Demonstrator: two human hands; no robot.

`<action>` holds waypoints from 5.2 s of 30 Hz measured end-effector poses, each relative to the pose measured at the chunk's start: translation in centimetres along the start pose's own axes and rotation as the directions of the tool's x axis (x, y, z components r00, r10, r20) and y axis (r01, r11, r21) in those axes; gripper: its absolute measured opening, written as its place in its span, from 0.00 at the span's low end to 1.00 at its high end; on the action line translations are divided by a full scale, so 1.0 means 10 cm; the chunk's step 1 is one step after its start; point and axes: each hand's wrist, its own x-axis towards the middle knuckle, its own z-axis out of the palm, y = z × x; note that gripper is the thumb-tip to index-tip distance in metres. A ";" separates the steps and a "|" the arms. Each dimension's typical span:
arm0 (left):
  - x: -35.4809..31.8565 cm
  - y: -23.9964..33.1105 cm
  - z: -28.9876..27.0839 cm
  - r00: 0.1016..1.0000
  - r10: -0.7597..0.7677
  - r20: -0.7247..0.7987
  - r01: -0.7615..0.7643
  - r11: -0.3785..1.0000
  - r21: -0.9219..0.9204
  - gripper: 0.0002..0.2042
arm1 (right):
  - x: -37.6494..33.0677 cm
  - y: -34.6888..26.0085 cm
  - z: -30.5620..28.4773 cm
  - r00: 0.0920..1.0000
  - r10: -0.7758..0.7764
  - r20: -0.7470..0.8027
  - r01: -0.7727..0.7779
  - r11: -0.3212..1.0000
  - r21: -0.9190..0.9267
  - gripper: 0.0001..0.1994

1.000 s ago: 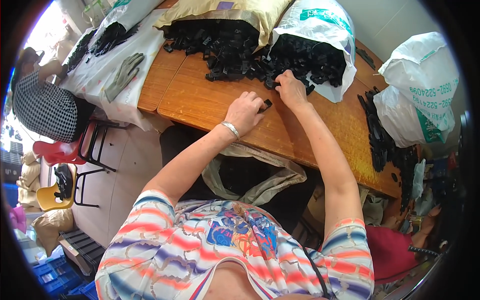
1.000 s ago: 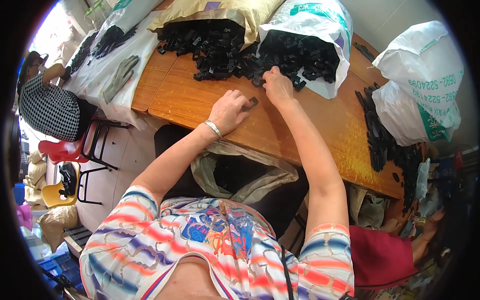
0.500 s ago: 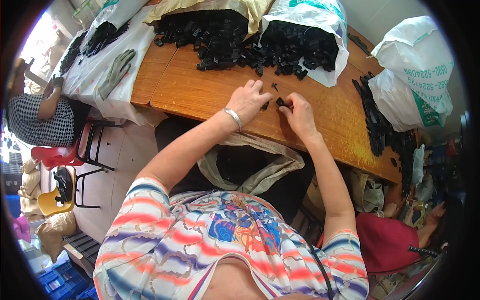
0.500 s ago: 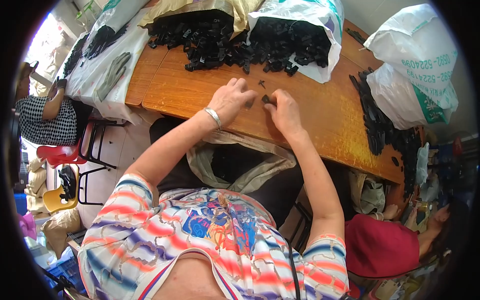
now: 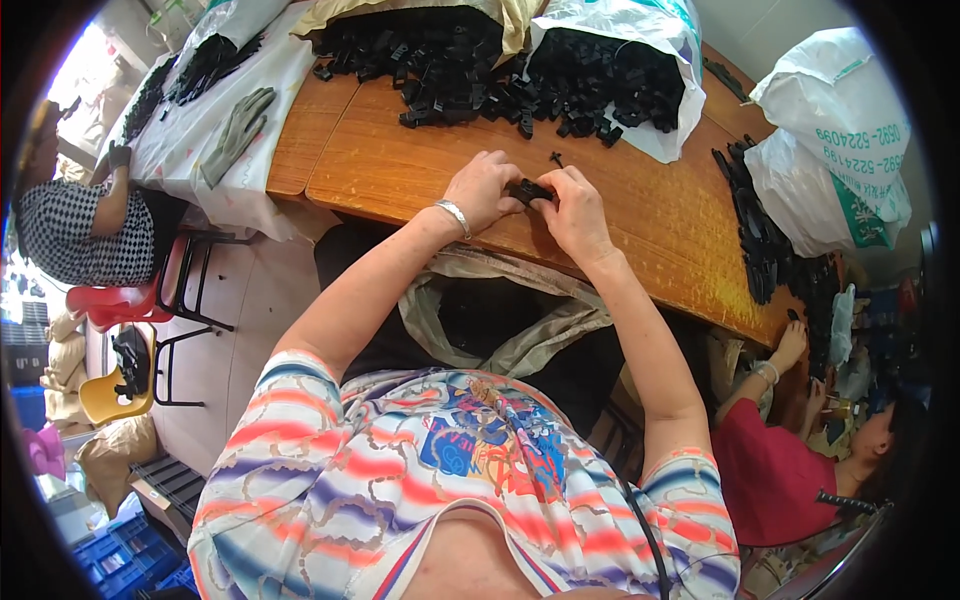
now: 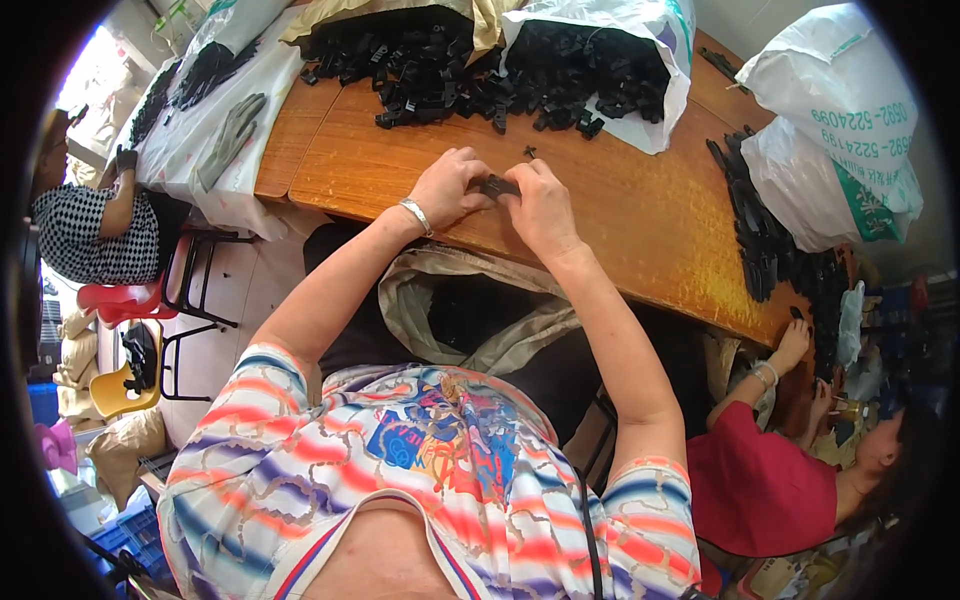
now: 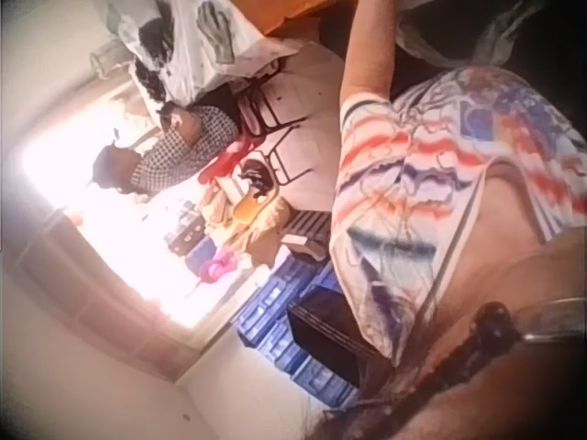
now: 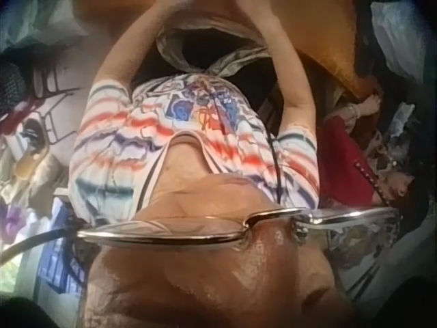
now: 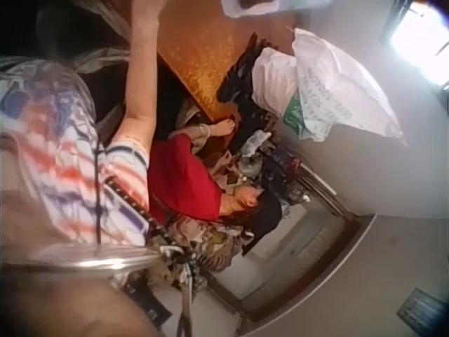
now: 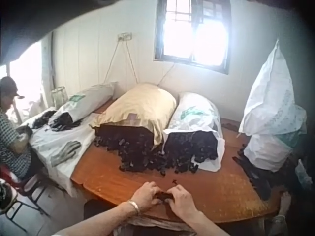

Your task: Manually inspecting and sorting small black plastic components at a workshop table.

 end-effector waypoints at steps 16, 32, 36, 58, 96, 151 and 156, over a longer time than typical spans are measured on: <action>0.03 -0.03 0.00 0.999 -0.030 -0.026 0.029 0.998 -0.048 0.13 | -0.12 -0.03 0.11 0.940 -0.278 0.198 0.339 0.825 -0.452 0.11; 0.91 -0.32 -0.08 0.960 0.280 0.021 -0.246 0.802 0.545 0.08 | 0.37 0.34 -0.35 0.991 -0.121 -0.054 0.105 0.965 -0.241 0.09; 0.93 -0.31 -0.06 0.917 0.399 0.027 -0.350 0.769 0.534 0.05 | 0.80 0.81 -0.25 0.993 -0.053 -0.105 0.016 0.947 -0.322 0.13; 0.05 0.08 0.09 0.952 0.204 -0.227 -0.203 0.979 0.026 0.17 | 0.55 0.72 -0.16 0.951 0.086 -0.296 -0.036 0.985 0.170 0.12; 0.10 -0.03 0.16 0.990 -0.009 -0.144 0.008 1.000 -0.010 0.11 | 0.02 0.07 0.00 0.906 -0.280 0.317 0.422 0.650 -0.632 0.13; 0.13 0.04 0.13 0.985 0.056 -0.166 -0.061 0.998 -0.024 0.16 | 0.90 0.73 -0.26 0.967 0.255 0.011 -0.215 0.838 -0.502 0.15; 0.12 0.04 0.15 0.981 0.010 -0.192 -0.020 0.998 -0.051 0.14 | 0.95 0.68 -0.10 0.981 0.194 0.027 -0.144 0.805 -0.575 0.15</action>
